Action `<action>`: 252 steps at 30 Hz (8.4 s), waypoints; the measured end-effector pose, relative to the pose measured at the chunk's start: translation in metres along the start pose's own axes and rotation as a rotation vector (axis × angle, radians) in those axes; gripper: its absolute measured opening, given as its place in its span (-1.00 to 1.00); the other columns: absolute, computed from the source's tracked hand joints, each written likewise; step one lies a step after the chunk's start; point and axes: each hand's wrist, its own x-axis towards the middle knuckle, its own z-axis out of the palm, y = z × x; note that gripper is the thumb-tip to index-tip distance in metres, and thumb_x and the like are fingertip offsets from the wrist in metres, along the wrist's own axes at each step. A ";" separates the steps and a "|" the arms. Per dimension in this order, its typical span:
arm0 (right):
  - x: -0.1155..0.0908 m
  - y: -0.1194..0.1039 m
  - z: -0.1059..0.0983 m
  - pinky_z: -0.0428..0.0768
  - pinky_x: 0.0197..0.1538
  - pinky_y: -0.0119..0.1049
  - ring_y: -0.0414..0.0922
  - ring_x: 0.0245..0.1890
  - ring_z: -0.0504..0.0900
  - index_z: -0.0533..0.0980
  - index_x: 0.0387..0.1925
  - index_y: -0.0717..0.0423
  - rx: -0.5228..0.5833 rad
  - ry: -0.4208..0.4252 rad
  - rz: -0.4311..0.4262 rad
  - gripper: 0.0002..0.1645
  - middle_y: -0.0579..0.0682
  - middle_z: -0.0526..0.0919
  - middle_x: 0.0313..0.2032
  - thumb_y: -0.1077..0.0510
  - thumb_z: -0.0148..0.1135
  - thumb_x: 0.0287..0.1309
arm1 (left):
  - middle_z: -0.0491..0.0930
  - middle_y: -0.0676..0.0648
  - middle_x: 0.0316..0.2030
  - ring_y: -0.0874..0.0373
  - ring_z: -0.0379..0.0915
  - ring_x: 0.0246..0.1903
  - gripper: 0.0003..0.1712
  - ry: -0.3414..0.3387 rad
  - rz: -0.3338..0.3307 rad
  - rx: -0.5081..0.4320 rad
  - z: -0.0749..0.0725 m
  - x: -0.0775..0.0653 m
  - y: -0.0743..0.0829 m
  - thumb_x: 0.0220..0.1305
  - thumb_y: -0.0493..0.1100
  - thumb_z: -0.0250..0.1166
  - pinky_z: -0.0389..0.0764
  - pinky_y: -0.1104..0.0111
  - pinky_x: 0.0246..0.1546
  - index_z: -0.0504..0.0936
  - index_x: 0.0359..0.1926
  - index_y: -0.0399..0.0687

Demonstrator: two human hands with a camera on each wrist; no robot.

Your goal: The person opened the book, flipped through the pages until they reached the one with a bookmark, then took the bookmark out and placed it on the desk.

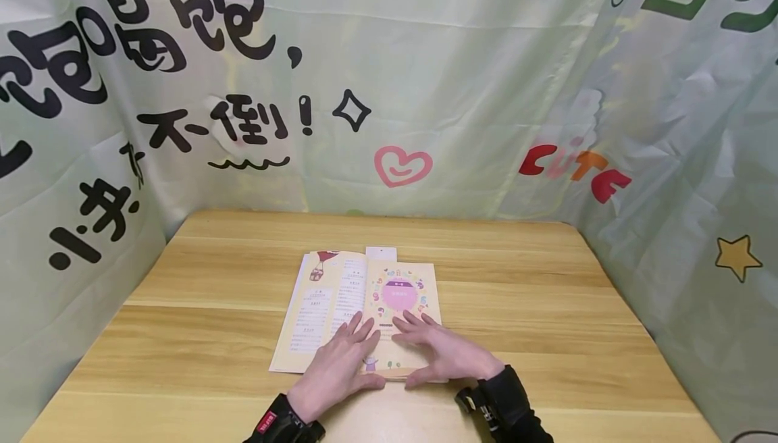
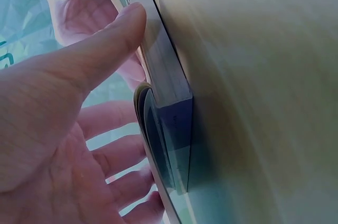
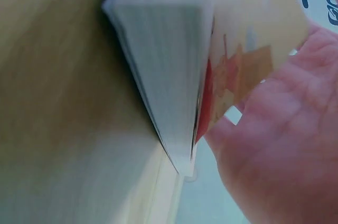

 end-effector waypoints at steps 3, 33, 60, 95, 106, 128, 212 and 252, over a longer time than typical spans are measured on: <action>-0.001 -0.001 -0.001 -0.07 0.41 0.22 0.14 0.42 -0.04 0.44 0.23 0.21 0.016 -0.009 0.012 -0.15 0.15 0.18 0.40 -0.12 0.41 -0.07 | 0.34 -0.29 0.29 -0.20 0.02 0.35 -0.10 -0.006 0.004 -0.008 0.000 0.000 0.000 -0.06 0.26 0.37 0.22 -0.06 0.31 0.51 0.21 -0.25; -0.002 -0.005 -0.008 0.19 0.29 0.32 0.17 0.24 0.36 0.68 -0.07 0.03 0.060 0.094 0.076 -0.57 0.08 0.59 0.11 -0.13 0.26 0.14 | 0.39 -0.27 0.25 -0.20 -0.02 0.36 -0.30 -0.040 0.005 -0.060 -0.008 -0.003 -0.001 0.10 0.17 0.30 0.18 -0.11 0.32 0.57 0.16 -0.19; 0.007 0.004 -0.005 0.65 -0.11 -0.06 -0.16 -0.21 0.60 0.70 -0.26 0.19 -0.060 0.558 -0.229 -0.61 -0.10 0.74 -0.30 0.47 0.39 -0.27 | 0.50 -0.28 0.16 -0.28 0.17 0.27 -0.56 0.051 0.032 0.011 -0.005 -0.001 0.005 0.11 -0.15 0.29 0.28 -0.15 0.25 0.65 0.06 -0.13; 0.020 -0.012 0.006 0.13 0.33 0.24 0.20 0.39 0.03 0.23 0.34 0.39 -0.052 0.730 -0.132 -0.29 0.31 0.16 0.39 0.43 0.11 0.12 | 0.55 -0.24 0.12 -0.20 0.33 0.19 -0.36 0.200 0.021 -0.025 0.004 0.002 0.009 0.07 -0.31 0.29 0.33 -0.25 0.14 0.44 0.24 -0.29; 0.025 -0.026 0.010 -0.01 0.37 0.23 -0.02 0.45 -0.21 -0.29 0.51 0.09 0.156 0.592 0.031 -0.23 0.11 -0.28 0.50 0.19 -0.18 0.47 | 0.55 -0.28 0.10 -0.12 0.39 0.15 -0.20 0.243 0.004 0.022 0.002 0.004 0.015 0.12 -0.32 0.25 0.35 -0.20 0.17 0.23 0.40 -0.25; 0.040 -0.030 0.022 -0.07 0.44 0.01 -0.18 0.43 -0.15 -0.20 0.51 0.08 0.406 0.325 0.075 -0.38 -0.06 -0.20 0.49 0.14 -0.35 0.54 | 0.36 -0.31 0.25 -0.08 0.38 0.13 -0.19 0.668 0.047 -0.261 -0.017 0.010 0.014 0.24 -0.49 0.14 0.54 0.16 0.04 0.04 0.46 -0.28; 0.031 -0.031 0.031 0.07 0.42 0.10 0.07 0.42 -0.03 0.04 0.44 0.33 0.047 0.069 0.039 -0.31 0.23 0.07 0.43 -0.05 -0.33 0.51 | 0.39 -0.31 0.26 -0.07 0.25 0.27 -0.31 0.318 0.006 0.086 -0.004 0.005 -0.019 0.11 -0.35 0.19 0.34 0.06 0.28 0.31 0.30 -0.43; 0.046 -0.017 0.005 0.45 0.17 0.18 0.25 0.16 0.41 0.29 0.29 0.39 0.448 0.567 0.319 -0.43 0.37 0.38 0.23 0.25 0.09 0.29 | 0.35 -0.37 0.26 -0.17 0.29 0.22 -0.34 0.245 -0.084 -0.017 -0.004 0.001 -0.020 0.30 -0.14 0.18 0.62 -0.08 -0.08 0.31 0.30 -0.45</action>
